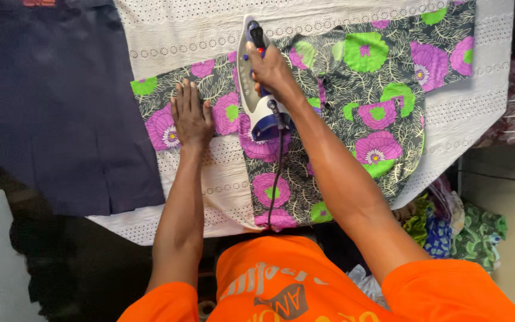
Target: The person irons a pair of dark gray shorts and then a floral-patterned short-sleeved shirt on a white tablecloth-covered table. They use a blue and white electric iron, smoothing the fabric and adjusting the garments between passes.
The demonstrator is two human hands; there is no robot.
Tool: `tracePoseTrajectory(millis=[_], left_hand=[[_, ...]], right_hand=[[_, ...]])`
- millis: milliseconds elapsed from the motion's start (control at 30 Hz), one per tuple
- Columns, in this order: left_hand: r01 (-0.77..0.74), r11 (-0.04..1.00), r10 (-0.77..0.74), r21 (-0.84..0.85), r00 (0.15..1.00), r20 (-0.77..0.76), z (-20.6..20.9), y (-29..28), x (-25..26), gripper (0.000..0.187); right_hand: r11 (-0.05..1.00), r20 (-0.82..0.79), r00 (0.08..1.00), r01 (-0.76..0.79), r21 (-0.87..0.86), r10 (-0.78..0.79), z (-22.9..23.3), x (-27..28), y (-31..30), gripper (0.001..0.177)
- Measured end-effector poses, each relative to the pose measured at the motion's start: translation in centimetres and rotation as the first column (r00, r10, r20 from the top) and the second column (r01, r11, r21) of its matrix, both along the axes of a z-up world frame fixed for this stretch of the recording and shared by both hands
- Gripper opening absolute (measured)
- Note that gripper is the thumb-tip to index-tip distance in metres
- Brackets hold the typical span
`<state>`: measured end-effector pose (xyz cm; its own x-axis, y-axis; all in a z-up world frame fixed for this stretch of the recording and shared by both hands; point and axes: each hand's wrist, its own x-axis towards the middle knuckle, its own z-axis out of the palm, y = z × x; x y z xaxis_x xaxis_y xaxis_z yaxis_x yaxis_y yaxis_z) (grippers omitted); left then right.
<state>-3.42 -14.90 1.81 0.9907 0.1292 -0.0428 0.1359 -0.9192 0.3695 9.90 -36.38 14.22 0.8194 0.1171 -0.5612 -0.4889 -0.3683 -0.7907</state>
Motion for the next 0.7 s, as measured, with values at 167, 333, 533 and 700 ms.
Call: tracePoseTrajectory(millis=[167,333,533,700], left_hand=[[-0.001,0.999,0.002,-0.037,0.999,0.038,0.2,0.1,-0.1,0.06],[-0.016,0.999,0.02,-0.028,0.993,0.116,-0.6,-0.1,-0.4,0.054],[0.14,0.985,-0.097,-0.104,0.936,0.34,0.0,-4.6,-3.2,0.043],[-0.318,0.829,0.311,-0.46,0.946,-0.093,1.7,-9.4,-7.8,0.026]], right_hand=[[0.99,0.037,0.993,-0.109,-0.093,0.112,1.5,-8.9,-3.5,0.048],[0.989,-0.117,0.988,0.088,-0.121,-0.102,3.1,-19.1,-6.8,0.049],[0.991,0.035,0.991,0.128,-0.026,-0.127,0.8,-15.3,-5.7,0.048],[0.993,0.017,0.996,0.082,0.082,-0.083,0.6,-7.5,-3.5,0.048]])
